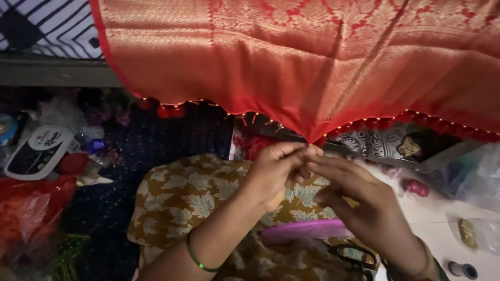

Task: Creating decorative tassels on the edge of a saree using thread, beads, and a comb.

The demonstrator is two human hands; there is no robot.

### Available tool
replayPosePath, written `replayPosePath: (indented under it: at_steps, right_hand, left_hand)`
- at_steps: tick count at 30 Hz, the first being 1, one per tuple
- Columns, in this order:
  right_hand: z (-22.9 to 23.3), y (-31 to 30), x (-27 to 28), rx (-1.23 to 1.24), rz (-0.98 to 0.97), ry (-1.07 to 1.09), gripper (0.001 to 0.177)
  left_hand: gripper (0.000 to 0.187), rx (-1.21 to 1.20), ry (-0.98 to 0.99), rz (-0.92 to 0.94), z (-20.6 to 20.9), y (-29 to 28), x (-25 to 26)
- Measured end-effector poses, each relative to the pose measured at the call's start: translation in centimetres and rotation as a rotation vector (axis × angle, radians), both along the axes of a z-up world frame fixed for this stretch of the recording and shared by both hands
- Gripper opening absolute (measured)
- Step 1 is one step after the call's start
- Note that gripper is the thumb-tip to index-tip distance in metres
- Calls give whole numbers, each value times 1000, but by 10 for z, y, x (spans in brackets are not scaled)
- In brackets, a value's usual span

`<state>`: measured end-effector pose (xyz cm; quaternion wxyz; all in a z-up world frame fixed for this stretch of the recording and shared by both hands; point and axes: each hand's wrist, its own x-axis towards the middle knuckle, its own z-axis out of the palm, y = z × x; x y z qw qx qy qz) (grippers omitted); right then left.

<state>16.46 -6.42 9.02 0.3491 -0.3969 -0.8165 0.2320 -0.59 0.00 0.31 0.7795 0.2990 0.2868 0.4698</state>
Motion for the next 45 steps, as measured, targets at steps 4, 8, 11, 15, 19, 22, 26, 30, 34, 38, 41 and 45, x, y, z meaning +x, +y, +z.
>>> replayPosePath:
  at_steps: [4,8,11,15,19,22,26,30,34,38,41,45]
  right_hand:
    - [-17,-7,12,-259,-157,133,56]
    - [-47,-3,8,-501,-195,378,54]
    - [-49,2,5,-597,-151,451,53]
    - [-15,15,7,-11,-160,53,21]
    - [25,34,13,359,-175,-341,17]
    - [58,51,-3,462,-140,-462,18]
    - [75,69,-22,469,51,-441,18]
    - [79,84,-43,430,274,-498,21]
    - [68,101,-50,398,288,-573,16]
    - [65,104,-62,376,156,-632,10]
    - [70,96,-65,446,100,-682,18]
    - [73,79,-50,385,72,-628,21]
  left_hand:
    - [19,12,19,-26,12,-1,-6]
    - [21,76,8,-39,1,0,4]
    - [21,46,-22,4,1,3,5]
    - [22,110,205,7,16,8,-15]
    - [24,292,434,-108,33,14,-25]
    - [24,485,369,-99,28,16,-27]
    - [23,516,641,3,35,12,-30]
    - [20,615,672,262,2,11,-27]
    - [19,663,558,424,6,1,-27]
    - [18,661,834,572,27,-4,-36]
    - [16,1374,1134,854,43,-11,-43]
    - [10,1294,967,801,30,-4,-30]
